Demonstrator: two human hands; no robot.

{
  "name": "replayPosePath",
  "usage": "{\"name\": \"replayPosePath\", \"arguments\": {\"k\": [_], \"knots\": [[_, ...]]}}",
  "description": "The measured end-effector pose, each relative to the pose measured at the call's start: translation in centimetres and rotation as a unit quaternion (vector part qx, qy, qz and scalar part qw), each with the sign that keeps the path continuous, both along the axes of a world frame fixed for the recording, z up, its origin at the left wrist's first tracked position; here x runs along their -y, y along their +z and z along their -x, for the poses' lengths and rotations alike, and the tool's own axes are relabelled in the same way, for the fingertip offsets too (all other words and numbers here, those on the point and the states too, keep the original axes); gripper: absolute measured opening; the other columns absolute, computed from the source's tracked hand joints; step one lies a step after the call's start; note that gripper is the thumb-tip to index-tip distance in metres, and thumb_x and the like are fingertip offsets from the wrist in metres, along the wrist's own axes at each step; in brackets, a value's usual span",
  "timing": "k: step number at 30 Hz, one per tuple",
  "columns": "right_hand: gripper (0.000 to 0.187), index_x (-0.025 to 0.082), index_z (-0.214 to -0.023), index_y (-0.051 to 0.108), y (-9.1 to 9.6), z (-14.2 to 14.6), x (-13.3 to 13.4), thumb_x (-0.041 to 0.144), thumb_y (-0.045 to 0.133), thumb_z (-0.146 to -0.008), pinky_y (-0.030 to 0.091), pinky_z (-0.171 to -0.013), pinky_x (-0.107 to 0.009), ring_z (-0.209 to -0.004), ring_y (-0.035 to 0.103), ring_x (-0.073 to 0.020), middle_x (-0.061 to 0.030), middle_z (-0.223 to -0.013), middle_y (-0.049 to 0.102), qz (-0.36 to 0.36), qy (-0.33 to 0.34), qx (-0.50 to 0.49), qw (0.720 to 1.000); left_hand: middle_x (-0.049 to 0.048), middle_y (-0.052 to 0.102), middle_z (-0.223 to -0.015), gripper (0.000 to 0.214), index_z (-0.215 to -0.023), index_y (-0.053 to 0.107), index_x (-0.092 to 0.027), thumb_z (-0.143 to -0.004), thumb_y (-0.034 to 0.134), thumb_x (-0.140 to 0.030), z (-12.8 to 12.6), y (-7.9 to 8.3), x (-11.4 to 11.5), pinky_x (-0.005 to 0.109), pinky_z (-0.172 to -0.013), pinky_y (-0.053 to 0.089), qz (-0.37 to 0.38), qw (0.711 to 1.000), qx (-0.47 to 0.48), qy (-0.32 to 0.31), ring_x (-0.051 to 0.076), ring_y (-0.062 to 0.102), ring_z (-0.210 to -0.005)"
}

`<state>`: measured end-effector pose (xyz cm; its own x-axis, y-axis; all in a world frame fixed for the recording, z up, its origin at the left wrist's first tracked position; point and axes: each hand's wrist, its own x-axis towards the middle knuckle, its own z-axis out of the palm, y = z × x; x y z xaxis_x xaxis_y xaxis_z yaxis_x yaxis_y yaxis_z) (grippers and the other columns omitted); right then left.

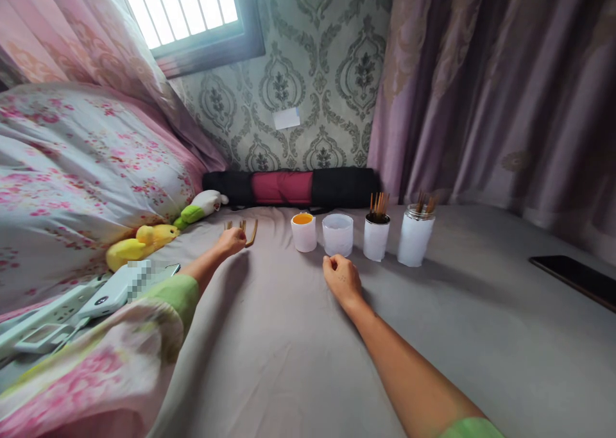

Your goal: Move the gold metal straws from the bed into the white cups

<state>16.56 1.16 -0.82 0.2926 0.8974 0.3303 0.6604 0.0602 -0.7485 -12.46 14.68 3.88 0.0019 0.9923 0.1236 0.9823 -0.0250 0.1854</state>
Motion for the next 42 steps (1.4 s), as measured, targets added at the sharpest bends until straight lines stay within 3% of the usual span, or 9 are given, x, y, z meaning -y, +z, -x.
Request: {"name": "replayPosePath", "arguments": {"k": [13,42], "knots": [[0.033,0.018,-0.062,0.059,0.1,0.0,0.0,0.041,0.040,-0.076,0.034,-0.051,-0.022,-0.052,0.053,-0.0134,-0.0041,-0.061,0.063,0.008,0.002,0.001,1.000,0.0067,0.064,-0.089,0.021,-0.083,0.064,-0.020,-0.065,0.052,-0.020,-0.5,-0.5,-0.5,0.024,-0.072,0.042,0.008,1.000,-0.015,0.012,0.018,0.058,-0.086],[0.033,0.019,-0.062,0.058,0.2,0.2,0.1,0.041,0.039,-0.077,0.032,-0.050,-0.021,-0.053,0.052,-0.0127,-0.0031,-0.061,0.063,0.024,-0.002,-0.002,1.000,0.0105,0.061,-0.097,0.019,-0.082,0.062,-0.015,-0.069,0.051,-0.024,-1.4,-0.7,-0.9,0.026,-0.076,0.042,-0.012,1.000,-0.020,-0.003,0.020,0.055,-0.090]]}}
